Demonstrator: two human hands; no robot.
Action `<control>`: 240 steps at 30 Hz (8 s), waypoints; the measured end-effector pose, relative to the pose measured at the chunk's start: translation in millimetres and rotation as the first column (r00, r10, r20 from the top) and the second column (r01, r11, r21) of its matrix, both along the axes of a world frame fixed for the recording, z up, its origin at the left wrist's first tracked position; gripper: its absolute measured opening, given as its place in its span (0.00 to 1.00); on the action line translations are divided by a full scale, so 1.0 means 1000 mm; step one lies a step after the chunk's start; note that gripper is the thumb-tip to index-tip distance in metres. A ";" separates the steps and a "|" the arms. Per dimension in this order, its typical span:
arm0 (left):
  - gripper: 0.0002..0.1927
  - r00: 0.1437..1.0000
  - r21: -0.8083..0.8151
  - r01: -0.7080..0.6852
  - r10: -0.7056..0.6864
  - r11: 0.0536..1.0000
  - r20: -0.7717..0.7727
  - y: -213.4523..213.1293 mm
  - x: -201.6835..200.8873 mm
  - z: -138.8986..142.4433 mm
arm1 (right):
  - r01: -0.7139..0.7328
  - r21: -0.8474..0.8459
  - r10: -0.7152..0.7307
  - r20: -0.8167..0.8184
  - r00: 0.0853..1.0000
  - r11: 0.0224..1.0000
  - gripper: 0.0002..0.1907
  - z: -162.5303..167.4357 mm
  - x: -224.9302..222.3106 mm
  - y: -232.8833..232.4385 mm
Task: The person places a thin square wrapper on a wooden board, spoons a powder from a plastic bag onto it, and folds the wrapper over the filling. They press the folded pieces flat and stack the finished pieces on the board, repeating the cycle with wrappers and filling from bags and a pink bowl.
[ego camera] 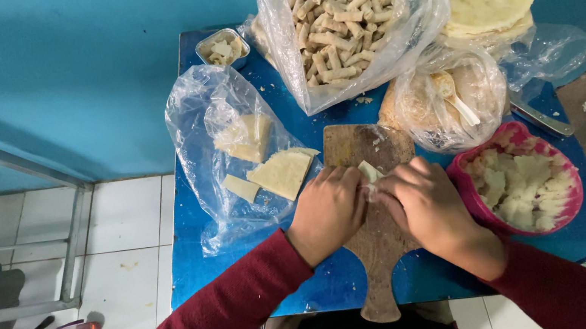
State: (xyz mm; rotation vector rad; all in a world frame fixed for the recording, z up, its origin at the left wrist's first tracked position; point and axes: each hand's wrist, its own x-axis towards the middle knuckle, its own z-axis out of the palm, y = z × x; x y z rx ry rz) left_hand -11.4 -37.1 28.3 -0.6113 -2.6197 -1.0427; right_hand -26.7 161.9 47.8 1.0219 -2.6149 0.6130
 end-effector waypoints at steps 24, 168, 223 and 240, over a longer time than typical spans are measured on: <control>0.09 0.994 -0.154 -0.028 0.011 0.988 -0.107 0.001 -0.006 -0.006 | 0.034 0.012 -0.035 0.093 0.995 0.999 0.04 -0.008 -0.011 -0.006; 0.13 0.968 -0.329 -0.247 0.244 0.911 -0.051 0.014 -0.016 0.010 | 0.404 -0.039 -0.402 0.042 0.915 0.914 0.15 0.060 -0.096 0.101; 0.15 0.990 0.097 -0.063 0.051 0.993 0.128 -0.010 -0.001 0.019 | 0.084 -0.185 -0.090 -0.022 0.996 0.979 0.12 0.028 0.021 0.040; 0.23 0.972 -0.036 -0.153 0.157 0.988 0.176 0.002 0.004 0.018 | 0.399 0.117 -0.300 -0.481 0.824 0.909 0.14 0.063 -0.014 0.033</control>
